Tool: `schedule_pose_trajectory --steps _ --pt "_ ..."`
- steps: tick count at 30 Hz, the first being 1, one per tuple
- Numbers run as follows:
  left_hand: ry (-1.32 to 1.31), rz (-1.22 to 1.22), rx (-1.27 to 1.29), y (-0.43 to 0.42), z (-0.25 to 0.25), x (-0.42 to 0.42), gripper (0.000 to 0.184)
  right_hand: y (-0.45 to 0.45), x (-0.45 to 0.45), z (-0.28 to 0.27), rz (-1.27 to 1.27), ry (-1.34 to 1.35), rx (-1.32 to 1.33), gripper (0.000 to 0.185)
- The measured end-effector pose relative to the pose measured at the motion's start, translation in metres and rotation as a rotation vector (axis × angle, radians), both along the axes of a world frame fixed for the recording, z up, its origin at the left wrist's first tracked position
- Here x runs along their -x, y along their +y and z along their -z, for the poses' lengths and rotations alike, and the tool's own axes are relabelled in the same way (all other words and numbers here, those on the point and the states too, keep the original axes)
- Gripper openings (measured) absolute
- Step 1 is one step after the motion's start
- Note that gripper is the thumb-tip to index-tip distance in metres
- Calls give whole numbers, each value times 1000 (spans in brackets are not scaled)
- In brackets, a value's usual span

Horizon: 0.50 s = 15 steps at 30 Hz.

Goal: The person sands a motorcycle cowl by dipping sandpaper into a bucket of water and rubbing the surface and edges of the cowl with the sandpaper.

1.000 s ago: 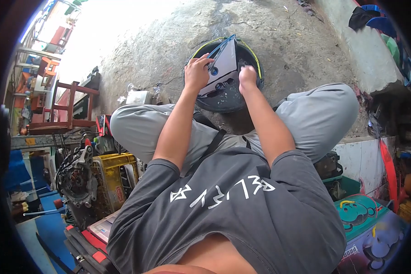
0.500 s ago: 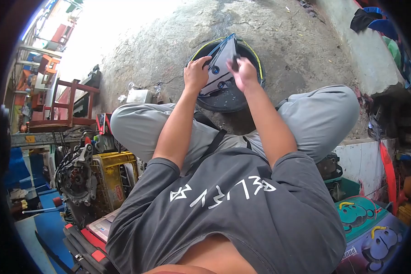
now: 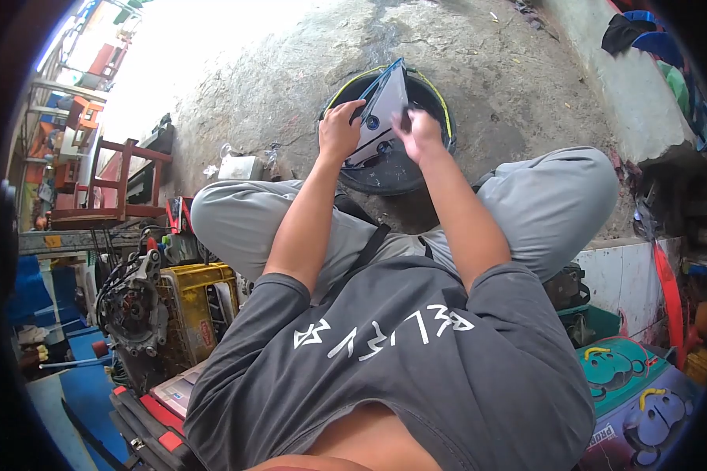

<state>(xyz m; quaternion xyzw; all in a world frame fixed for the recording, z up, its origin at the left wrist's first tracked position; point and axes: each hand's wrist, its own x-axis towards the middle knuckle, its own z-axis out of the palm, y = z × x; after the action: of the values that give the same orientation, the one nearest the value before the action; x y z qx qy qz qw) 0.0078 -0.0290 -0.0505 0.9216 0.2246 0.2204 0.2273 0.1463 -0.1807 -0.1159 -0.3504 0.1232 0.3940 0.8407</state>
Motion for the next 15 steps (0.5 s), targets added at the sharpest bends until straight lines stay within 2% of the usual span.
schedule_pose_trajectory --steps 2,5,8,10,11,12,14,15 --pt "-16 -1 11 -2 6 3 42 -3 20 -82 -30 -238 59 21" --pt "-21 19 21 -1 2 1 42 -5 14 -66 1 -254 148 19" --pt "-68 46 56 0 9 0 43 -3 8 5 36 -184 488 19" --pt "-75 61 66 1 8 0 43 1 2 75 -16 -195 685 20" --pt "-80 67 63 1 7 0 43 1 0 94 -41 -199 785 21" --pt "-84 73 62 1 8 0 42 -1 4 83 -41 -154 693 22" --pt "-104 85 53 1 9 -1 41 -1 16 26 -44 -69 508 22" --pt "-115 88 49 1 10 -1 40 -1 18 2 -64 -100 305 21"
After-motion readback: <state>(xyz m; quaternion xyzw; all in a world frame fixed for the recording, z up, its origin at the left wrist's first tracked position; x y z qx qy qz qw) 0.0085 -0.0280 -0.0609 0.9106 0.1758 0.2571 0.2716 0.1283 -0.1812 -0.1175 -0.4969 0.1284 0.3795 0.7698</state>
